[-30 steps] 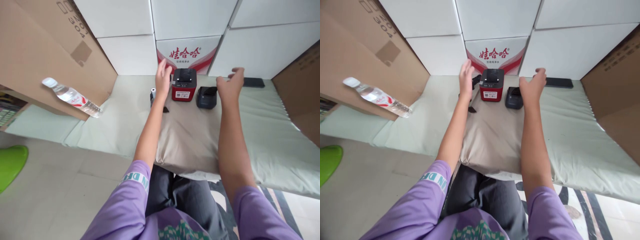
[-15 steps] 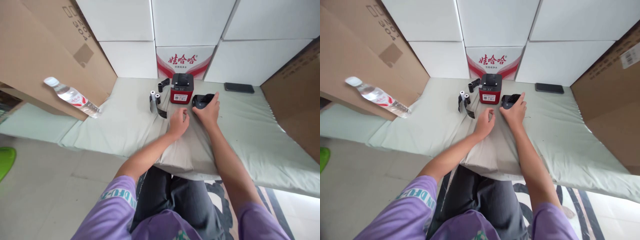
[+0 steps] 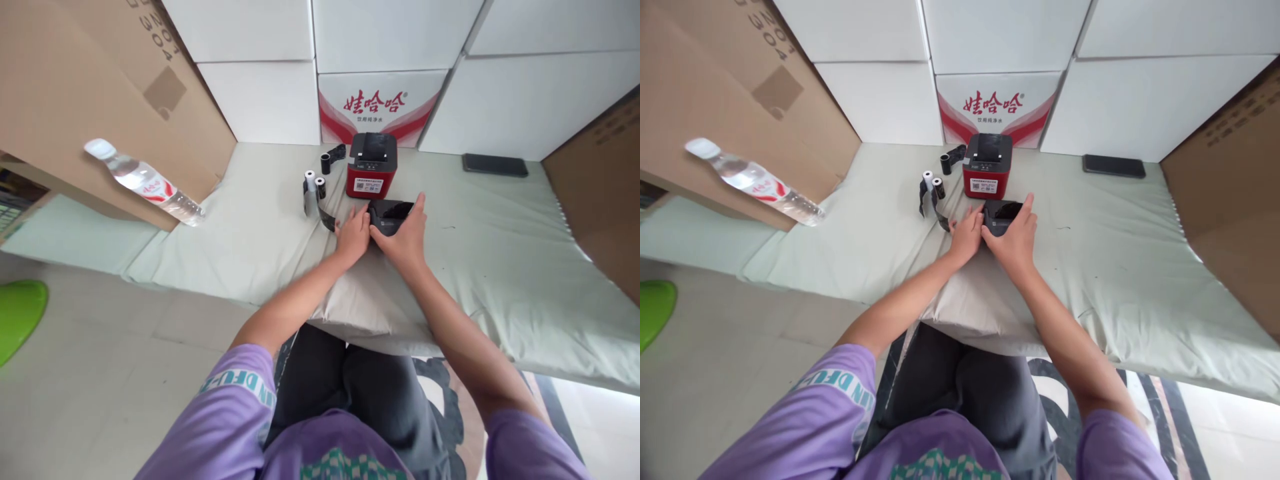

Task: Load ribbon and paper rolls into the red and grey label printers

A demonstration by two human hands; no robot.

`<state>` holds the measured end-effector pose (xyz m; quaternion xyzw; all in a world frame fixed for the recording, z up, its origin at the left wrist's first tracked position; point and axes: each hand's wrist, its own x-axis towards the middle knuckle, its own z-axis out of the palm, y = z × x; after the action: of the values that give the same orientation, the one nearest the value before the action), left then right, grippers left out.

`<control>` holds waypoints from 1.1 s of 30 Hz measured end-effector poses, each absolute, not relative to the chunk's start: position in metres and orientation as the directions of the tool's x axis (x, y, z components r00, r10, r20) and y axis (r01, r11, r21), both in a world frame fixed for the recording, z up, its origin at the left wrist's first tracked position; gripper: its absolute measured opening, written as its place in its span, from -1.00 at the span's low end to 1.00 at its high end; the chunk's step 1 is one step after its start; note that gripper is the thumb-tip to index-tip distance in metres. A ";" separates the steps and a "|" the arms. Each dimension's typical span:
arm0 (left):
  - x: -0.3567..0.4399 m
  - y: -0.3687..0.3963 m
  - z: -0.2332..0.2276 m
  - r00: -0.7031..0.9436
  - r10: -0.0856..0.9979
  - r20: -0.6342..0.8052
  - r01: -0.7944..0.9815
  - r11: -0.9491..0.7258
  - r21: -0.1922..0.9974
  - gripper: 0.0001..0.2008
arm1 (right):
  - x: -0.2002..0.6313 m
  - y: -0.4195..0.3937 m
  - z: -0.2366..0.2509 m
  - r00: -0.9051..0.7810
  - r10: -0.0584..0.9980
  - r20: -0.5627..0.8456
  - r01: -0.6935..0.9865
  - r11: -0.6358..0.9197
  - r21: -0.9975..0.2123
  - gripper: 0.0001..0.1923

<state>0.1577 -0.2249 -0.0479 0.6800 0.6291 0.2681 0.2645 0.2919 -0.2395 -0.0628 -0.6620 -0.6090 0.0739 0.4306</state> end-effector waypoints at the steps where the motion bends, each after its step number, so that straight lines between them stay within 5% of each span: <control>1: 0.158 -0.223 -0.049 0.068 0.997 0.030 0.715 -0.069 0.695 -0.43 | 0.292 -0.239 -0.064 0.239 0.869 0.433 0.746 0.121 -0.655 0.39; 15: 0.137 -0.215 -0.040 0.002 1.000 0.030 0.721 -0.022 0.692 -0.55 | 0.292 -0.237 -0.082 0.143 0.911 0.386 0.710 0.177 -0.682 0.31; 24: 0.135 -0.201 -0.044 0.106 0.993 0.043 0.717 -0.106 0.689 -0.46 | 0.325 -0.208 -0.096 -0.159 0.918 0.365 0.564 0.387 -0.729 0.56; 33: 0.133 -0.203 -0.043 0.181 0.983 -0.012 0.739 -0.128 0.661 -0.37 | 0.327 -0.205 -0.097 -0.158 0.921 0.355 0.538 0.382 -0.752 0.67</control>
<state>0.1330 -0.2028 -0.0433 0.7175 0.6002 0.2220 0.2751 0.3270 -0.2050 -0.0966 -0.5042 -0.7237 0.2345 0.4087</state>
